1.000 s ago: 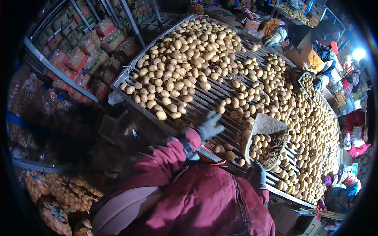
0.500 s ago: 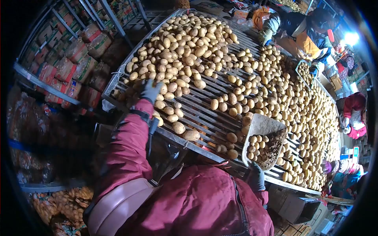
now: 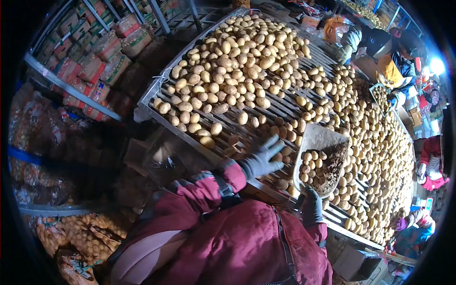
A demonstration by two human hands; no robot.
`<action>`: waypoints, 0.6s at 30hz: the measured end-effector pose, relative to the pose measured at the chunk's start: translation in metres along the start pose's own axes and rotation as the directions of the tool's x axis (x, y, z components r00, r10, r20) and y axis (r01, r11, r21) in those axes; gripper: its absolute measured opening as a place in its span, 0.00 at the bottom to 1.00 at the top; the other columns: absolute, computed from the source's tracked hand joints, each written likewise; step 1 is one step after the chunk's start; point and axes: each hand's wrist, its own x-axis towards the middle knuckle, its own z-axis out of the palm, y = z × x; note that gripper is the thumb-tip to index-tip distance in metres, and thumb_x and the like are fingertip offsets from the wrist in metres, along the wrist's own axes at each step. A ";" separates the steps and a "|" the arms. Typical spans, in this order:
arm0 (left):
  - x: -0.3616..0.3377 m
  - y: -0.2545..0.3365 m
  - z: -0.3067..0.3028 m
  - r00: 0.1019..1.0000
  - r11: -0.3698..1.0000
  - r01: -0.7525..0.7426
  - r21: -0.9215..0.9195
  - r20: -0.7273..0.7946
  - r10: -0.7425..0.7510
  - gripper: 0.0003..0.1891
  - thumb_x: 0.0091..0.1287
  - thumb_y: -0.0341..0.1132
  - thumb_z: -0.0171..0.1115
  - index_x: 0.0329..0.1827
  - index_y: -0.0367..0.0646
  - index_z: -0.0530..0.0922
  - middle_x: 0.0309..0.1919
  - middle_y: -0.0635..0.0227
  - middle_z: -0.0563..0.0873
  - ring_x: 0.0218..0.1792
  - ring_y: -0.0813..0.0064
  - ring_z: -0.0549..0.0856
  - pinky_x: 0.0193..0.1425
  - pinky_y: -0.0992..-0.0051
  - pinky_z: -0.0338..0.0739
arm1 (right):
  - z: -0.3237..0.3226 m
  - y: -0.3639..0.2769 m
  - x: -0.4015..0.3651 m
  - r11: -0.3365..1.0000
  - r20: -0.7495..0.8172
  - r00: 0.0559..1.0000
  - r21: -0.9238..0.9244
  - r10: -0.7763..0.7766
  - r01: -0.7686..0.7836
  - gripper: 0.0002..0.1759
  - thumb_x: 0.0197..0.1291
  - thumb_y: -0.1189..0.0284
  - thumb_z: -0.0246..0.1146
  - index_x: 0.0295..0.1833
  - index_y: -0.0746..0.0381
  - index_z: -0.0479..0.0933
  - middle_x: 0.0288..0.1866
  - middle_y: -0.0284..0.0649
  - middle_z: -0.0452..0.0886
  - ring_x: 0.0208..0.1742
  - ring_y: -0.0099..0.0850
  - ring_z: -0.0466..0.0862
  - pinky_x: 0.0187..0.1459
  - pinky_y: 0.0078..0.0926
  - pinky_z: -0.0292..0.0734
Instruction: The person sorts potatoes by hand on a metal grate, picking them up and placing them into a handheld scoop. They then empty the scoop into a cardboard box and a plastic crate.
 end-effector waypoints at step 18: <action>0.021 0.007 0.014 0.850 0.823 0.521 0.225 -0.053 -0.524 0.54 0.62 0.66 0.66 0.84 0.43 0.54 0.78 0.35 0.58 0.77 0.39 0.63 0.82 0.49 0.55 | -0.099 0.022 -0.020 0.988 -0.012 0.998 0.144 -0.054 0.055 0.21 0.67 0.52 0.63 0.44 0.61 0.83 0.29 0.33 0.79 0.24 0.27 0.78 0.26 0.26 0.74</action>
